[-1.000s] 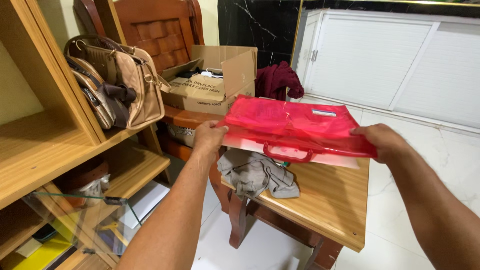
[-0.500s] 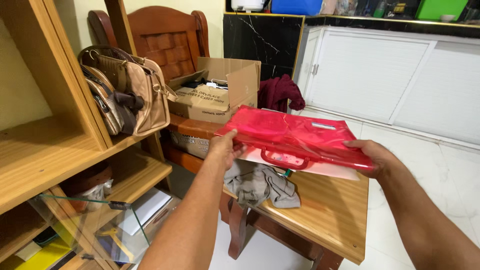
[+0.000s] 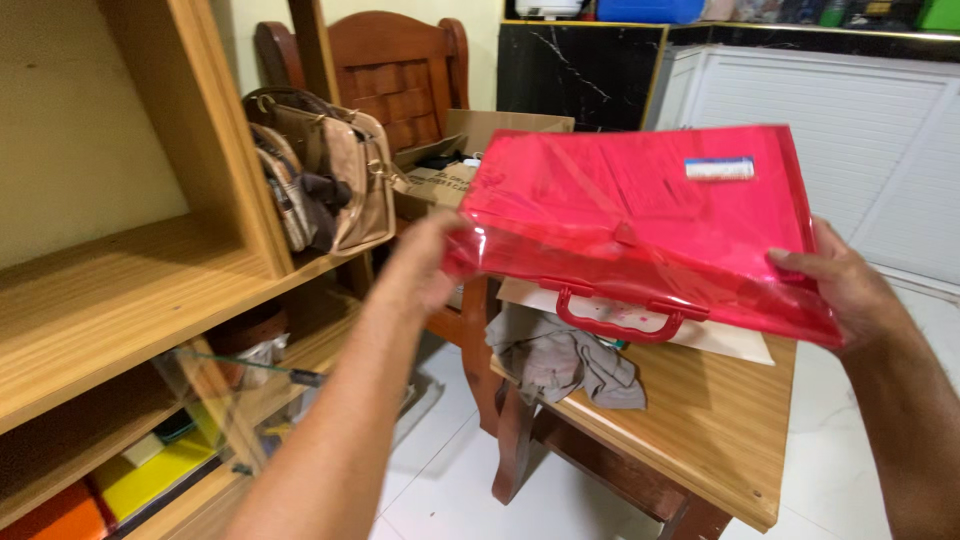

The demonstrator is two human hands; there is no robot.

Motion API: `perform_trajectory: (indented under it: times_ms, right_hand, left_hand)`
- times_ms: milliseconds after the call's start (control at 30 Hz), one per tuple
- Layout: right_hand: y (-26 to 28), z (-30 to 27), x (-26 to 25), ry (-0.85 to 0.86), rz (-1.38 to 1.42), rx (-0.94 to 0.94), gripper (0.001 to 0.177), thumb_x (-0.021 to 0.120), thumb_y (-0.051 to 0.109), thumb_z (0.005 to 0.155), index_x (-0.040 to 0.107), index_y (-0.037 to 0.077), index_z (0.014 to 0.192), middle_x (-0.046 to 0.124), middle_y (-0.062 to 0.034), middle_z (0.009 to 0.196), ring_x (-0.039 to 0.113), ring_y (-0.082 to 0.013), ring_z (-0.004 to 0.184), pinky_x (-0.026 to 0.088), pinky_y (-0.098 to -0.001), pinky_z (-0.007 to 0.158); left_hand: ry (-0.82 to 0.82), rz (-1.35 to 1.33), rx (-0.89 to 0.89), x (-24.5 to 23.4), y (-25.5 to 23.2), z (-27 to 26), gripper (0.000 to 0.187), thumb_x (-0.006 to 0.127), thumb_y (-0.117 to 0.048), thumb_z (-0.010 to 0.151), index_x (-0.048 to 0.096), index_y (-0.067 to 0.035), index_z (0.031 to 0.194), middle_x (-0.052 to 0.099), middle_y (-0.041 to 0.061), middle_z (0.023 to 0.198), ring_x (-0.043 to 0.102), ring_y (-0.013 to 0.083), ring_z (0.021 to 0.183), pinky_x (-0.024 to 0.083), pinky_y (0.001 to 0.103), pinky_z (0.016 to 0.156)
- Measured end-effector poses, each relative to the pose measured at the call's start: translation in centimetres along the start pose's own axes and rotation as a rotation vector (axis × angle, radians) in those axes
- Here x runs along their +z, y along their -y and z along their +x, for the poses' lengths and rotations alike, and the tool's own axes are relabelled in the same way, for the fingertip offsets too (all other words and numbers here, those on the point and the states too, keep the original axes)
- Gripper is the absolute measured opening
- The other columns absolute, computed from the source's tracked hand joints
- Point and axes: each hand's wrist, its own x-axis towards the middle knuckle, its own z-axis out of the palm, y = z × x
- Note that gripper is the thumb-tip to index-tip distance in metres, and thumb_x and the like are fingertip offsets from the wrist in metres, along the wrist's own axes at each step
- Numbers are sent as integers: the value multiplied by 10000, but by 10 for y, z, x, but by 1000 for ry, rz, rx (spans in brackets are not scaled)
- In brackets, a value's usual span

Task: The person wipes the surface of several folders and a file box with a cloth, then places them into a wooden cabinet. The person handles an orange folder, a red file box, and a white folder with a unicorn design.

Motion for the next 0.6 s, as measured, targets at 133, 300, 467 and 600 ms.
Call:
perform_trajectory:
  times_ms: [133,300,467,600]
  right_hand:
    - [30,-16,40,32,-24,-11,642,570,28,950,448,102,1576,684,-146,1238,726,-174,995,608,-359,837]
    - [38,-29,121,253,100,-25,655,625,46,923,487,112,1559,678,-89,1292,702,-142,986,608,-329,831]
    - [19,-36,221,393,90,47,622,636,73,910,509,116,1517,674,-75,1302,688,-176,1036,599,-355,839]
    - [-2,-72,312,559,131,171,645,635,55,878,489,127,1502,673,-67,1315,681,-192,1114,597,-382,900]
  left_hand:
    - [53,-37,-224,-20,-73,-45,292,605,-238,976,665,-12,1149,746,161,1013,760,251,816,661,418,727]
    - [-109,291,-191,-60,-139,-130,352,682,-185,931,611,-23,1235,778,171,1114,791,247,933,691,453,801]
    - [-264,308,-107,-122,-185,-221,386,645,-173,934,620,5,1275,758,185,1089,765,261,868,660,475,749]
    - [-556,376,-85,-175,-197,-320,373,629,-121,944,596,58,1269,755,233,1065,779,296,843,681,475,722]
